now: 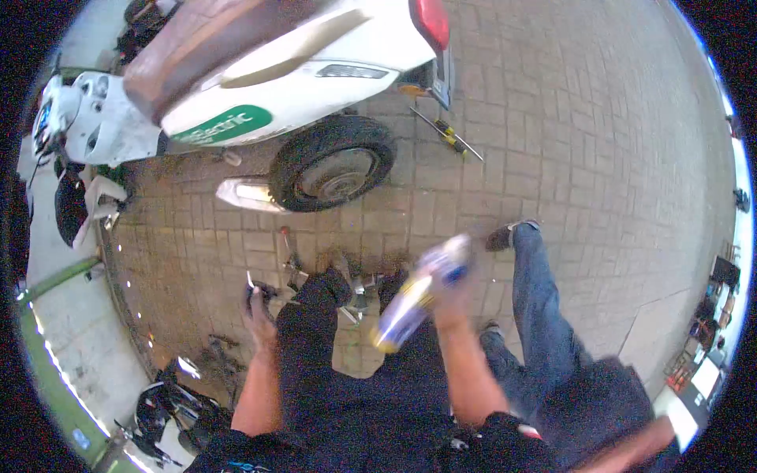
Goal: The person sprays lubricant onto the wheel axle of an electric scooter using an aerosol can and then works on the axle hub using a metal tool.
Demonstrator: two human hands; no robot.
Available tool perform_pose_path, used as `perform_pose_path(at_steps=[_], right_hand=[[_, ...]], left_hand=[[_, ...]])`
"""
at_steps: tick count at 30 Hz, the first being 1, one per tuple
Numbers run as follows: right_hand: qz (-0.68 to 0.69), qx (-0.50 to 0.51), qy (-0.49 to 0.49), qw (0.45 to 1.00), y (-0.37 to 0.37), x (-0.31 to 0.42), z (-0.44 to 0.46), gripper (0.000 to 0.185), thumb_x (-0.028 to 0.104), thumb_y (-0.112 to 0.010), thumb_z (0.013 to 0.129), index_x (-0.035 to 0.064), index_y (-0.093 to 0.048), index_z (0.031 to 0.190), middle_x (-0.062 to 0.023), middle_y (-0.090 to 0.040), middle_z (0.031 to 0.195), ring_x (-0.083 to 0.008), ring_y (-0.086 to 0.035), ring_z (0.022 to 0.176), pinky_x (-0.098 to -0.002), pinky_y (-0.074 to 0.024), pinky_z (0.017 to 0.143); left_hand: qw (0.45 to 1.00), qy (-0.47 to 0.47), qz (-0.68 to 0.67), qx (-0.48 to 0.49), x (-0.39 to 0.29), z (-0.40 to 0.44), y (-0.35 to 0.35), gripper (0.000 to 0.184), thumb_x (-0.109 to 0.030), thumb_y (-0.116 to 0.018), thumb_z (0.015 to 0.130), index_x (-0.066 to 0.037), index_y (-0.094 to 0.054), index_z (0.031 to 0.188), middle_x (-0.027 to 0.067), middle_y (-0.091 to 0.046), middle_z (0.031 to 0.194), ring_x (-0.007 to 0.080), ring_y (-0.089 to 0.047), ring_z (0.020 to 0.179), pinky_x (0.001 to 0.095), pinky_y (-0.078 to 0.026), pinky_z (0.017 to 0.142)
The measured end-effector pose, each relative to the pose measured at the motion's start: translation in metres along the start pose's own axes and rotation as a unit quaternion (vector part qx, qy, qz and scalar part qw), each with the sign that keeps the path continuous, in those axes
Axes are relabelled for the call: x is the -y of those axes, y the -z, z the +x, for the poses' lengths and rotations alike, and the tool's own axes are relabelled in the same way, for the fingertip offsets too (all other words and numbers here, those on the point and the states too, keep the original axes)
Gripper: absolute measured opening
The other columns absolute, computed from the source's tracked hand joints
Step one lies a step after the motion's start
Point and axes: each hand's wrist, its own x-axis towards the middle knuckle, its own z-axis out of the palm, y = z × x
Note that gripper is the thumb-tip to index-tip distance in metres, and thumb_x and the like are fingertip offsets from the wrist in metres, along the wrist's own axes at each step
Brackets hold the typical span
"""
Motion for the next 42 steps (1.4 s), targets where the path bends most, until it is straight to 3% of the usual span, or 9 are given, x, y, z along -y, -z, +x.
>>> perform_pose_path(at_steps=[4,7,10,14,15,18,22,24,42], right_hand=[[0.128,-0.254,-0.013,0.959,0.057,-0.07,0.095,0.074,0.058,-0.054,0.086,0.005,-0.038,0.135,-0.0117,-0.053,0.121,-0.0238,-0.054,0.105,-0.0405,-0.0449,0.094],[0.207,-0.227,0.004,0.952,0.12,-0.122,0.157,0.081,0.058,-0.056,0.084,0.0031,-0.036,0.139,-0.0145,-0.049,0.129,-0.0257,-0.049,0.116,-0.042,-0.0416,0.098],[-0.176,-0.212,0.254,0.927,0.006,-0.222,0.158,0.079,0.051,-0.07,0.078,0.0084,-0.039,0.136,-0.013,-0.048,0.13,-0.0251,-0.053,0.112,-0.0424,-0.0431,0.097],[0.008,-0.168,0.229,0.959,0.026,-0.26,0.213,0.067,0.047,-0.067,0.081,0.0069,-0.046,0.13,-0.0119,-0.053,0.124,-0.024,-0.055,0.109,-0.0406,-0.0482,0.091],[0.069,-0.158,0.2,0.965,0.035,-0.268,0.225,0.067,0.045,-0.068,0.08,0.0068,-0.045,0.13,-0.012,-0.053,0.123,-0.0242,-0.055,0.108,-0.0406,-0.0483,0.091],[0.041,-0.167,0.185,0.968,0.027,-0.289,0.233,0.066,0.039,-0.069,0.079,0.0063,-0.045,0.13,-0.0122,-0.053,0.122,-0.0248,-0.056,0.107,-0.0406,-0.0485,0.09],[-0.1,-0.198,0.176,0.959,0.009,-0.302,0.21,0.065,0.031,-0.071,0.077,0.0056,-0.044,0.13,-0.0124,-0.053,0.121,-0.0256,-0.056,0.106,-0.0406,-0.0487,0.089],[-0.15,-0.217,0.166,0.95,0.013,-0.303,0.209,0.065,0.027,-0.072,0.076,0.0053,-0.043,0.131,-0.0125,-0.054,0.12,-0.026,-0.057,0.105,-0.0406,-0.0488,0.088],[-0.313,-0.033,0.184,0.931,-0.156,-0.335,0.149,0.067,0.022,-0.075,0.072,0.0183,-0.047,0.132,-0.021,-0.052,0.123,-0.0424,-0.059,0.102,-0.0479,-0.0518,0.081]], left_hand=[[0.978,-0.208,0.024,0.008,0.023,0.166,-0.02,0.018,-0.024,-0.051,0.096,-0.007,-0.055,0.094,0.0031,-0.057,0.082,0.0128,-0.053,0.076,0.029,-0.044,0.07],[0.958,-0.282,0.043,-0.035,0.046,0.265,-0.017,0.019,-0.026,-0.051,0.096,-0.008,-0.056,0.094,0.0007,-0.054,0.081,0.0112,-0.048,0.072,0.0271,-0.04,0.068],[0.935,-0.35,0.032,-0.05,0.083,0.345,-0.021,0.022,-0.028,-0.05,0.097,-0.007,-0.058,0.099,0.0014,-0.054,0.083,0.0115,-0.046,0.073,0.027,-0.039,0.069],[0.914,-0.383,0.075,-0.111,0.098,0.39,-0.04,0.03,-0.026,-0.054,0.094,-0.001,-0.057,0.111,0.0053,-0.054,0.09,0.0139,-0.05,0.082,0.0278,-0.041,0.07],[0.779,-0.509,0.34,-0.138,0.099,0.417,-0.014,0.042,-0.027,-0.056,0.092,0.002,-0.052,0.123,0.0118,-0.058,0.103,0.0207,-0.054,0.093,0.0326,-0.043,0.083],[0.905,-0.402,0.104,-0.096,0.081,0.402,-0.068,0.048,-0.026,-0.057,0.092,0.001,-0.048,0.13,0.0171,-0.058,0.116,0.0259,-0.054,0.104,0.0354,-0.041,0.094],[0.809,-0.345,0.439,-0.186,0.086,0.419,-0.068,0.051,-0.027,-0.059,0.091,0.001,-0.046,0.132,0.0182,-0.056,0.124,0.0277,-0.053,0.112,0.0364,-0.038,0.097],[0.915,-0.318,0.247,-0.024,0.097,0.443,-0.05,0.057,-0.03,-0.062,0.09,0.002,-0.044,0.133,0.0197,-0.055,0.128,0.0298,-0.052,0.117,0.0367,-0.037,0.1],[0.862,-0.375,0.328,0.093,0.098,0.412,-0.082,0.082,-0.047,-0.078,0.073,0.006,-0.049,0.129,0.0182,-0.057,0.126,0.0278,-0.054,0.115,0.0351,-0.037,0.101]])
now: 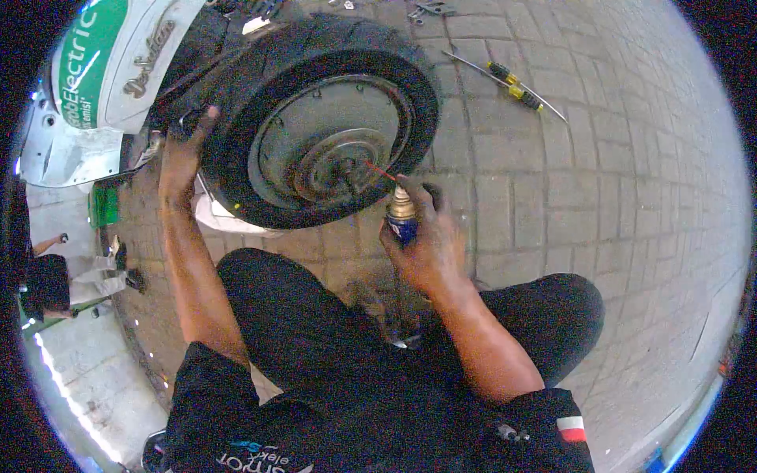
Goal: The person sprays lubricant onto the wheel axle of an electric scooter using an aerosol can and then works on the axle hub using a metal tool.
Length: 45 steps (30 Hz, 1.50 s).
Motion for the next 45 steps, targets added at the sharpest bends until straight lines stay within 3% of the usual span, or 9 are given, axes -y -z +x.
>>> perform_pose_path(at_steps=[3,8,13,23,25,28,31,37,45], right_hand=[[-0.003,0.012,-0.012,1.0,-0.009,0.001,-0.002,0.067,0.023,-0.075,0.072,0.02,-0.046,0.132,-0.0204,-0.051,0.123,-0.0419,-0.059,0.102,-0.0479,-0.052,0.082],[-0.03,0.007,-0.029,0.999,-0.013,0.002,-0.001,0.068,0.023,-0.074,0.071,0.0203,-0.045,0.133,-0.0195,-0.051,0.124,-0.0417,-0.059,0.102,-0.0472,-0.0527,0.081],[-0.001,-0.011,-0.032,0.999,-0.011,0.008,-0.003,0.062,0.021,-0.073,0.074,0.0141,-0.048,0.129,-0.0208,-0.053,0.117,-0.0429,-0.055,0.105,-0.0478,-0.0478,0.085],[-0.002,-0.003,-0.035,0.999,-0.009,0.011,-0.002,0.061,0.021,-0.072,0.075,0.0128,-0.047,0.129,-0.0216,-0.053,0.117,-0.043,-0.055,0.104,-0.0482,-0.0477,0.085],[-0.032,-0.018,-0.011,0.999,-0.01,0.008,-0.002,0.066,0.022,-0.074,0.071,0.0223,-0.045,0.131,-0.02,-0.053,0.117,-0.0428,-0.061,0.095,-0.0488,-0.0533,0.075],[-0.002,-0.003,-0.021,1.0,-0.009,0.011,-0.001,0.061,0.021,-0.073,0.074,0.013,-0.047,0.129,-0.0219,-0.052,0.116,-0.0431,-0.055,0.103,-0.0479,-0.0475,0.084],[0.0,-0.01,-0.013,1.0,-0.01,0.01,-0.001,0.063,0.021,-0.073,0.073,0.0137,-0.047,0.13,-0.0223,-0.052,0.116,-0.0432,-0.054,0.103,-0.0477,-0.0476,0.084],[0.008,0.015,0.023,1.0,-0.011,0.021,0.0,0.064,0.02,-0.074,0.073,0.0159,-0.046,0.13,-0.0218,-0.052,0.116,-0.0433,-0.056,0.101,-0.0478,-0.0496,0.081],[0.025,-0.009,0.042,0.999,-0.015,0.024,0.001,0.063,0.021,-0.075,0.073,0.0173,-0.046,0.129,-0.0199,-0.053,0.118,-0.0423,-0.059,0.099,-0.0475,-0.0511,0.079]], left_hand=[[0.998,0.05,0.018,-0.018,-0.001,-0.002,-0.001,0.076,-0.043,-0.077,0.075,0.005,-0.051,0.128,0.0161,-0.058,0.126,0.0261,-0.054,0.114,0.0343,-0.038,0.101],[0.999,0.016,-0.037,0.013,-0.014,-0.007,-0.003,0.07,-0.038,-0.076,0.078,0.005,-0.052,0.127,0.015,-0.058,0.126,0.0248,-0.055,0.113,0.0338,-0.039,0.1],[0.999,0.012,-0.04,0.024,-0.013,-0.007,-0.002,0.069,-0.036,-0.077,0.077,0.004,-0.052,0.128,0.0141,-0.058,0.126,0.0243,-0.054,0.114,0.0341,-0.039,0.1],[0.999,0.02,-0.023,0.011,0.009,0.003,0.001,0.079,-0.043,-0.076,0.077,0.003,-0.045,0.133,0.0154,-0.052,0.133,0.0265,-0.049,0.12,0.0362,-0.036,0.104],[0.999,0.01,0.019,0.025,0.005,0.002,0.001,0.081,-0.045,-0.072,0.08,0.003,-0.041,0.137,0.0158,-0.048,0.136,0.027,-0.047,0.123,0.037,-0.035,0.105],[0.999,0.033,0.02,0.023,0.001,-0.001,0.001,0.08,-0.045,-0.072,0.08,0.003,-0.041,0.137,0.0161,-0.048,0.136,0.027,-0.047,0.123,0.0372,-0.034,0.106],[0.999,0.022,-0.043,0.009,-0.001,-0.001,-0.002,0.078,-0.044,-0.077,0.075,0.004,-0.05,0.13,0.016,-0.054,0.131,0.027,-0.051,0.119,0.0354,-0.035,0.104],[1.0,-0.01,0.009,0.024,0.005,0.002,0.001,0.08,-0.046,-0.077,0.075,0.003,-0.048,0.132,0.0174,-0.053,0.132,0.0285,-0.049,0.121,0.0354,-0.034,0.105],[0.999,0.032,0.006,-0.014,0.019,0.005,0.0,0.1,-0.053,-0.08,0.068,0.012,-0.041,0.133,0.0232,-0.049,0.134,0.0315,-0.047,0.124,0.0357,-0.032,0.107]])
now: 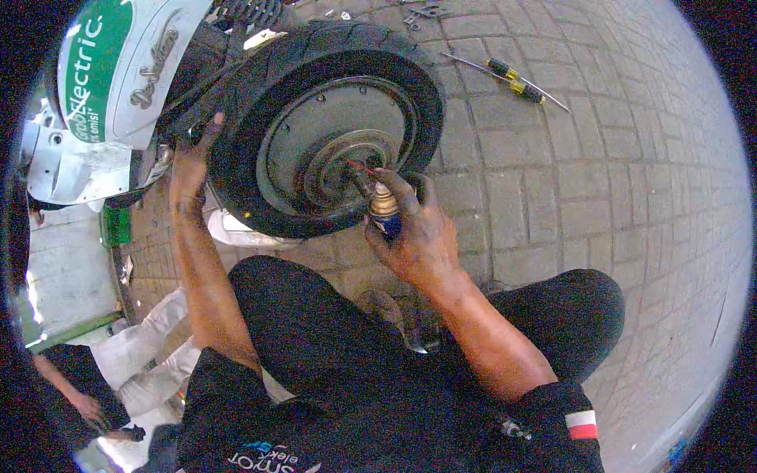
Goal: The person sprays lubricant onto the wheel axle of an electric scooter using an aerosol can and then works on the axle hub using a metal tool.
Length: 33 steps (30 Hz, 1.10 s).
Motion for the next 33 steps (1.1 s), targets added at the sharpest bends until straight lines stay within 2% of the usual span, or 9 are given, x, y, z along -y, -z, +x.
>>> perform_pose_path(at_steps=[7,11,13,14,17,23,25,28,33], right_hand=[[0.004,0.004,0.003,1.0,0.0,0.002,0.0,0.063,0.02,-0.075,0.073,0.018,-0.047,0.129,-0.0191,-0.052,0.119,-0.0415,-0.059,0.099,-0.048,-0.0514,0.078],[-0.007,-0.008,0.013,1.0,0.002,0.003,-0.001,0.063,0.02,-0.075,0.072,0.0164,-0.047,0.129,-0.0189,-0.055,0.117,-0.0409,-0.059,0.1,-0.047,-0.0515,0.078],[0.0,-0.011,0.007,1.0,0.016,0.003,0.0,0.059,0.025,-0.074,0.075,0.0199,-0.049,0.128,-0.0194,-0.054,0.119,-0.0382,-0.06,0.101,-0.0459,-0.0534,0.077],[-0.009,-0.049,-0.047,0.998,0.035,0.006,0.004,0.056,0.025,-0.072,0.077,0.0162,-0.049,0.127,-0.0181,-0.057,0.116,-0.0336,-0.061,0.102,-0.0433,-0.0533,0.078],[-0.112,-0.122,0.029,0.986,0.076,-0.071,0.006,0.049,0.022,-0.067,0.084,0.0057,-0.048,0.126,-0.0142,-0.062,0.109,-0.0224,-0.061,0.101,-0.0387,-0.0523,0.082],[0.175,-0.044,-0.016,0.983,0.042,-0.004,-0.015,0.072,0.022,-0.07,0.075,0.0014,-0.041,0.137,-0.0143,-0.062,0.096,-0.0273,-0.058,0.091,-0.0352,-0.0475,0.081],[0.124,-0.04,-0.01,0.991,0.024,0.004,-0.014,0.069,0.022,-0.072,0.075,0.004,-0.043,0.134,-0.0156,-0.06,0.1,-0.0303,-0.058,0.092,-0.0382,-0.0481,0.081],[-0.043,-0.022,0.006,0.999,0.002,0.006,-0.017,0.06,0.022,-0.075,0.074,0.0117,-0.048,0.126,-0.0194,-0.055,0.112,-0.0395,-0.058,0.096,-0.0473,-0.05,0.08],[-0.016,-0.006,-0.007,1.0,-0.006,-0.001,-0.014,0.066,0.031,-0.075,0.073,0.0208,-0.046,0.132,-0.0233,-0.05,0.123,-0.0454,-0.059,0.098,-0.0497,-0.053,0.078]], left_hand=[[0.999,-0.004,-0.022,0.029,-0.011,-0.004,0.001,0.097,-0.053,-0.079,0.069,0.01,-0.042,0.134,0.021,-0.051,0.133,0.0299,-0.048,0.123,0.0356,-0.032,0.106],[0.999,-0.034,-0.007,0.017,0.005,0.005,0.0,0.084,-0.047,-0.078,0.073,0.006,-0.049,0.13,0.0173,-0.054,0.131,0.0275,-0.05,0.12,0.0355,-0.034,0.105],[0.999,-0.042,0.019,-0.009,0.002,0.003,0.001,0.078,-0.045,-0.078,0.074,0.005,-0.051,0.128,0.0163,-0.056,0.129,0.027,-0.051,0.119,0.0353,-0.035,0.104],[0.998,-0.053,-0.016,0.008,-0.008,-0.002,0.0,0.075,-0.044,-0.077,0.075,0.004,-0.053,0.127,0.016,-0.057,0.128,0.0274,-0.052,0.118,0.0355,-0.035,0.104],[0.996,-0.071,-0.045,0.033,-0.017,-0.004,0.001,0.071,-0.042,-0.077,0.076,0.003,-0.054,0.125,0.0158,-0.058,0.126,0.0282,-0.053,0.116,0.0359,-0.036,0.103],[0.998,-0.05,0.02,-0.019,-0.025,-0.01,0.001,0.065,-0.037,-0.078,0.077,0.002,-0.055,0.124,0.0147,-0.061,0.123,0.0268,-0.056,0.112,0.0362,-0.038,0.101],[0.998,-0.057,-0.011,0.038,-0.032,-0.011,0.004,0.067,-0.038,-0.078,0.076,0.001,-0.055,0.125,0.015,-0.06,0.124,0.0271,-0.056,0.114,0.0359,-0.038,0.102],[0.998,-0.064,-0.019,0.015,-0.017,-0.007,0.001,0.068,-0.039,-0.078,0.075,0.0,-0.055,0.125,0.0144,-0.06,0.124,0.0263,-0.055,0.114,0.0356,-0.038,0.102],[0.996,-0.051,0.042,0.059,-0.011,0.0,0.005,0.073,-0.049,-0.069,0.081,0.001,-0.05,0.131,0.0156,-0.053,0.133,0.0283,-0.048,0.124,0.0357,-0.032,0.107]])
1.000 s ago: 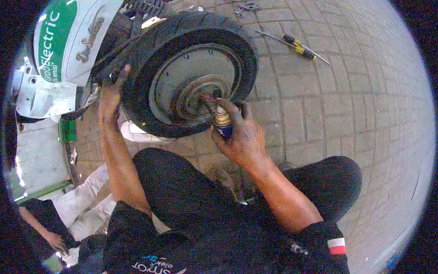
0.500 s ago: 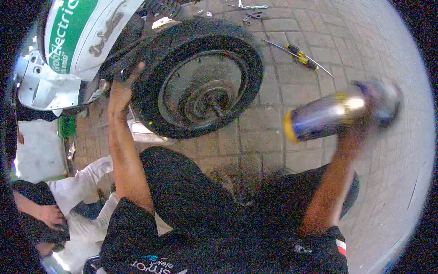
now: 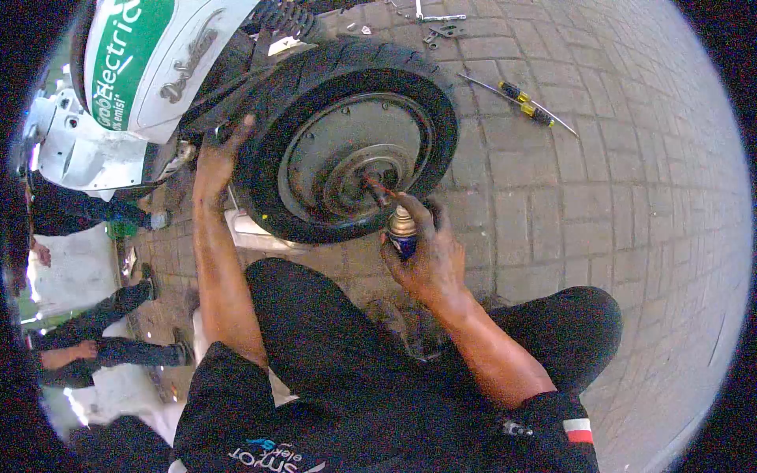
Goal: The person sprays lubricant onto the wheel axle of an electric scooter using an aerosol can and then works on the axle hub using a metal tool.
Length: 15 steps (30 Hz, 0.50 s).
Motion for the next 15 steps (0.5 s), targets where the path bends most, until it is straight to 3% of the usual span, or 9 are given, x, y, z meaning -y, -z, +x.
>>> perform_pose_path(at_steps=[2,4,8,10,13,15], right_hand=[[0.005,-0.003,0.001,1.0,0.0,0.0,-0.001,0.066,0.031,-0.075,0.074,0.0204,-0.045,0.132,-0.0237,-0.05,0.123,-0.045,-0.06,0.098,-0.0501,-0.0529,0.077],[-0.001,-0.028,0.022,0.999,0.0,-0.001,-0.002,0.065,0.03,-0.075,0.074,0.021,-0.045,0.132,-0.0241,-0.05,0.122,-0.045,-0.06,0.097,-0.0503,-0.053,0.076],[0.025,-0.028,0.026,0.999,0.001,-0.002,-0.001,0.066,0.029,-0.075,0.074,0.0218,-0.044,0.132,-0.0246,-0.05,0.122,-0.0447,-0.059,0.099,-0.0502,-0.0528,0.077],[0.008,-0.029,0.04,0.999,0.001,-0.001,-0.002,0.067,0.019,-0.075,0.072,0.0151,-0.042,0.13,-0.0213,-0.054,0.112,-0.0436,-0.057,0.097,-0.049,-0.0495,0.075],[0.023,-0.011,0.024,0.999,0.003,-0.001,-0.001,0.066,0.028,-0.075,0.074,0.023,-0.044,0.132,-0.0248,-0.053,0.118,-0.0448,-0.057,0.103,-0.0488,-0.0518,0.081],[0.084,-0.017,0.018,0.996,0.03,0.006,0.009,0.068,0.028,-0.075,0.075,0.0157,-0.043,0.133,-0.0243,-0.053,0.119,-0.0404,-0.057,0.107,-0.046,-0.0501,0.086]], left_hand=[[1.0,0.001,-0.008,0.009,-0.009,-0.005,-0.001,0.073,-0.048,-0.069,0.082,0.001,-0.05,0.132,0.0161,-0.053,0.134,0.0284,-0.048,0.124,0.0356,-0.032,0.107],[0.997,0.006,-0.051,-0.052,-0.013,-0.008,-0.005,0.071,-0.041,-0.078,0.075,0.003,-0.055,0.124,0.0152,-0.059,0.125,0.027,-0.054,0.115,0.0348,-0.037,0.102],[0.999,0.0,-0.035,-0.039,0.003,0.001,-0.005,0.072,-0.043,-0.078,0.075,0.003,-0.055,0.125,0.0152,-0.059,0.125,0.0275,-0.055,0.115,0.0354,-0.037,0.103],[0.998,0.052,-0.038,-0.017,-0.021,-0.011,-0.003,0.079,-0.046,-0.072,0.079,0.003,-0.045,0.134,0.016,-0.051,0.134,0.0275,-0.047,0.122,0.036,-0.033,0.107],[0.999,0.035,-0.027,-0.015,-0.009,-0.005,-0.003,0.08,-0.047,-0.072,0.079,0.004,-0.044,0.135,0.0163,-0.051,0.134,0.0282,-0.047,0.122,0.0363,-0.033,0.107],[0.999,0.013,-0.016,-0.044,0.004,0.002,-0.005,0.073,-0.043,-0.074,0.078,0.003,-0.05,0.129,0.0155,-0.055,0.129,0.0274,-0.051,0.119,0.0356,-0.035,0.105]])
